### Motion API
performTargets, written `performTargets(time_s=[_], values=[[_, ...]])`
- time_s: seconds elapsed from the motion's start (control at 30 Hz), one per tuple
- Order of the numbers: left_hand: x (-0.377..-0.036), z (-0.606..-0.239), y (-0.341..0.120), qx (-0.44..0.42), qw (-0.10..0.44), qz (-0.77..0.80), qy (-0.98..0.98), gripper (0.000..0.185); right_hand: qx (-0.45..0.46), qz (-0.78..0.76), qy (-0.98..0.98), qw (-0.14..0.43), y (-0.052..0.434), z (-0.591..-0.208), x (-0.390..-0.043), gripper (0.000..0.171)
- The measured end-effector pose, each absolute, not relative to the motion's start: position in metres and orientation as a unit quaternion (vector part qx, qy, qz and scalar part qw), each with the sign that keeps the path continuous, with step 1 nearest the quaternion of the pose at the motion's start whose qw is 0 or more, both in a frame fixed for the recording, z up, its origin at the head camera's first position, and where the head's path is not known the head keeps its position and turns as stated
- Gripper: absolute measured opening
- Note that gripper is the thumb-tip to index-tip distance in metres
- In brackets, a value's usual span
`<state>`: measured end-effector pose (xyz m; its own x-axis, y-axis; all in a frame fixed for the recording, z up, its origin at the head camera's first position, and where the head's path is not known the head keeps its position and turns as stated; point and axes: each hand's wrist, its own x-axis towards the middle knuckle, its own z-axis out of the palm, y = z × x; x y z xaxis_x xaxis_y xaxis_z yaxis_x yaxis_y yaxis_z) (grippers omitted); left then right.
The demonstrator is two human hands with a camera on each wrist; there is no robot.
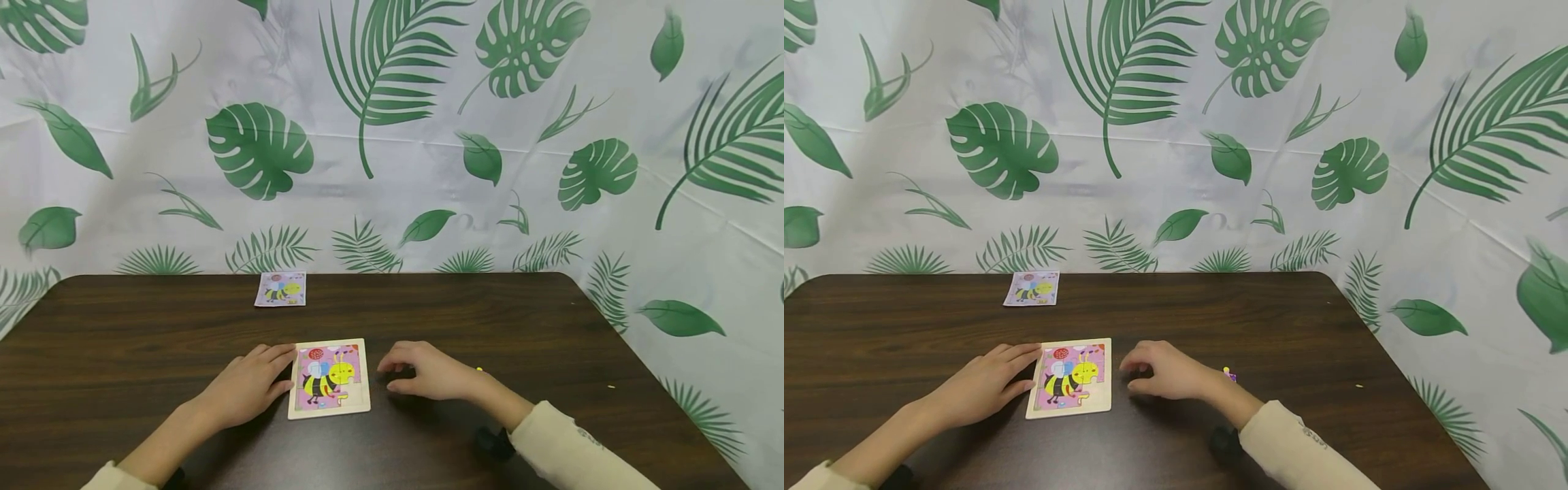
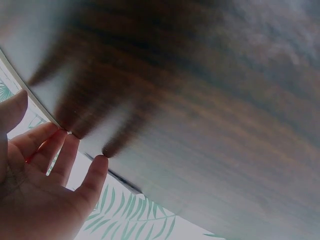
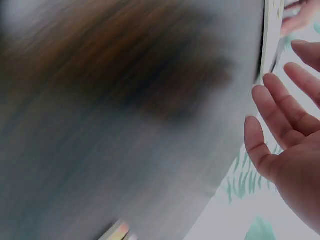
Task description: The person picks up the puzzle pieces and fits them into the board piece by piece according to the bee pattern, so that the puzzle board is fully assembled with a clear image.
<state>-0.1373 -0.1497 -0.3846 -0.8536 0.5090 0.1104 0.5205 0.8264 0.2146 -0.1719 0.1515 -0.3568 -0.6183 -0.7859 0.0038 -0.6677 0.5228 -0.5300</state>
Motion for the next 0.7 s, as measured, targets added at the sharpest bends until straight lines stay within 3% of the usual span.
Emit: performTargets(time_s=[0.7], values=[[-0.137,-0.383,-0.150,-0.276,0.028,-0.121,-0.953,0.046,-0.327,-0.235,0.914,0.059,0.276,-0.355,-0.165,0.015]])
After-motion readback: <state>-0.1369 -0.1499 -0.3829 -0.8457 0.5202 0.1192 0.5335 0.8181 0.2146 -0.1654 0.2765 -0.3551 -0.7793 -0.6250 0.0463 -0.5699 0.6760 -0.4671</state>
